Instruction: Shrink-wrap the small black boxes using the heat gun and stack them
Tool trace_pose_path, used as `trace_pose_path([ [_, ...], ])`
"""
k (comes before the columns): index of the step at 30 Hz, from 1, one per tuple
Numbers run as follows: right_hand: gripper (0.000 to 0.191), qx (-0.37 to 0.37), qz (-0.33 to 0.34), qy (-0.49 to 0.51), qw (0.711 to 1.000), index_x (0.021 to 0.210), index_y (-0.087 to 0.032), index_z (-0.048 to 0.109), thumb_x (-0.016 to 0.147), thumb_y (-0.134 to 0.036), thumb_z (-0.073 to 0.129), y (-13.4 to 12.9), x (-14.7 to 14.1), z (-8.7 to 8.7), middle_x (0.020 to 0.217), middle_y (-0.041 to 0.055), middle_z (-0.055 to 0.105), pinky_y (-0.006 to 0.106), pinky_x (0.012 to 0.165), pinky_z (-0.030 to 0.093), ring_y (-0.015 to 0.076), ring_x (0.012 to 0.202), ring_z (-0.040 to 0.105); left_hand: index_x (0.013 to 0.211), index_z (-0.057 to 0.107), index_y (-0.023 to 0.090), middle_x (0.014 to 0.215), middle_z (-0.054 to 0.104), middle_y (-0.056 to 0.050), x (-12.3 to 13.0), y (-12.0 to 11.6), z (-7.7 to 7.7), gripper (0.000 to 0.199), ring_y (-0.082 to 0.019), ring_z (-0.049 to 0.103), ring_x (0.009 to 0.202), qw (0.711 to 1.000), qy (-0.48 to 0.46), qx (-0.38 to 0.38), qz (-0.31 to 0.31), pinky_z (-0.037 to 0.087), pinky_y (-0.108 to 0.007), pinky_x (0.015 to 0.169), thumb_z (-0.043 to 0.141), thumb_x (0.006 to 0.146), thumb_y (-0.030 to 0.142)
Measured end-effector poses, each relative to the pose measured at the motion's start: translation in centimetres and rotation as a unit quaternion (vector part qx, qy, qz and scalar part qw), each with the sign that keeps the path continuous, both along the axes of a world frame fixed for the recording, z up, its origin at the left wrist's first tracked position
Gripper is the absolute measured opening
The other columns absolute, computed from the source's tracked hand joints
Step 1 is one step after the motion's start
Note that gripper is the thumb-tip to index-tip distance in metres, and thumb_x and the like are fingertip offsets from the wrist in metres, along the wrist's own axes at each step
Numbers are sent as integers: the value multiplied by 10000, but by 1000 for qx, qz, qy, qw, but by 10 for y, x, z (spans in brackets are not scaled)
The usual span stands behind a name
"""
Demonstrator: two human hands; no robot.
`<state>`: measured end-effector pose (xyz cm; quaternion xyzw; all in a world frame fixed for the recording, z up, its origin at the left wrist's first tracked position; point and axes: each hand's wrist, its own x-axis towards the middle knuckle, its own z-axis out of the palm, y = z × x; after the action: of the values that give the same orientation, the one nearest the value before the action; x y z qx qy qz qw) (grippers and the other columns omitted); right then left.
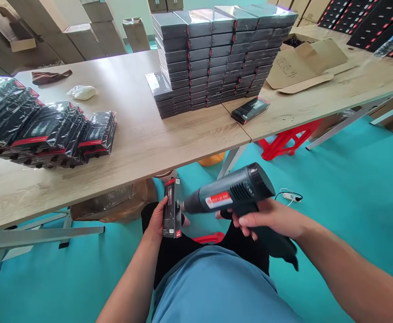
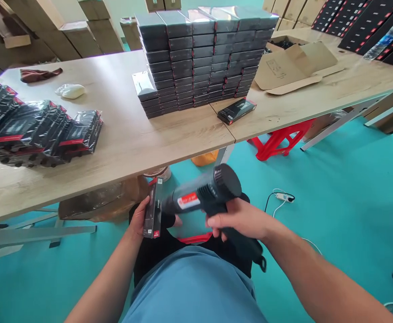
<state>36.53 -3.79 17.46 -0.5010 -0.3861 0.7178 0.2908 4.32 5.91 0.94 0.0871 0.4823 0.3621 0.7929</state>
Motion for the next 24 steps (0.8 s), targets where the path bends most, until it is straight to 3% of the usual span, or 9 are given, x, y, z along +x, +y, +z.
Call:
trace_pose_path([
  [2,276,28,-45,13,999,973,-139,711,792,-342,760,5,-6,-2,875,87,735,295,574,531,183,704,649,976,712,101,810,760,-131,-3,-2,-5,292,-262,740,682,999,-15,26,40,629,-392,675,583,901,351],
  [6,334,-2,-28,67,997,1018,-128,707,755,-318,787,2,-8,-13,920,97,736,292,547,521,180,672,658,1116,708,151,1091,764,-152,-4,-4,-9,380,-319,751,961,983,-83,68,146,613,-505,857,530,810,288],
  [10,339,-16,-129,72,989,1053,-148,717,785,-343,791,-15,-5,-33,910,66,716,268,577,536,161,702,657,1097,708,227,1129,758,-97,-5,-2,-13,362,-315,710,1111,954,-93,94,271,532,-564,1012,557,768,226],
  [12,335,-30,-144,70,987,1045,-147,719,785,-344,797,-21,-9,-43,912,67,715,266,580,540,159,701,657,1060,705,211,1088,759,-110,-6,1,-16,307,-330,709,1097,953,-77,73,283,528,-584,1001,573,786,256],
  [16,361,-34,-89,92,991,1029,-133,714,761,-353,818,-24,-27,-51,892,81,718,284,564,528,180,690,662,1009,692,182,1026,751,-135,-3,6,-19,288,-340,711,1055,957,-50,17,286,558,-566,929,501,896,366],
  [20,326,5,-115,58,992,1049,-152,707,818,-372,773,-19,-37,-52,913,61,700,307,612,537,162,686,641,923,670,197,938,742,-85,1,8,-19,289,-285,720,960,945,-44,-16,324,563,-518,912,440,972,365],
  [24,312,5,-24,61,998,957,-143,714,789,-389,806,-17,-40,-52,875,65,687,322,589,528,185,696,641,837,648,194,849,722,-62,2,9,-20,338,-234,710,829,944,-38,-17,328,577,-428,846,413,999,375],
])
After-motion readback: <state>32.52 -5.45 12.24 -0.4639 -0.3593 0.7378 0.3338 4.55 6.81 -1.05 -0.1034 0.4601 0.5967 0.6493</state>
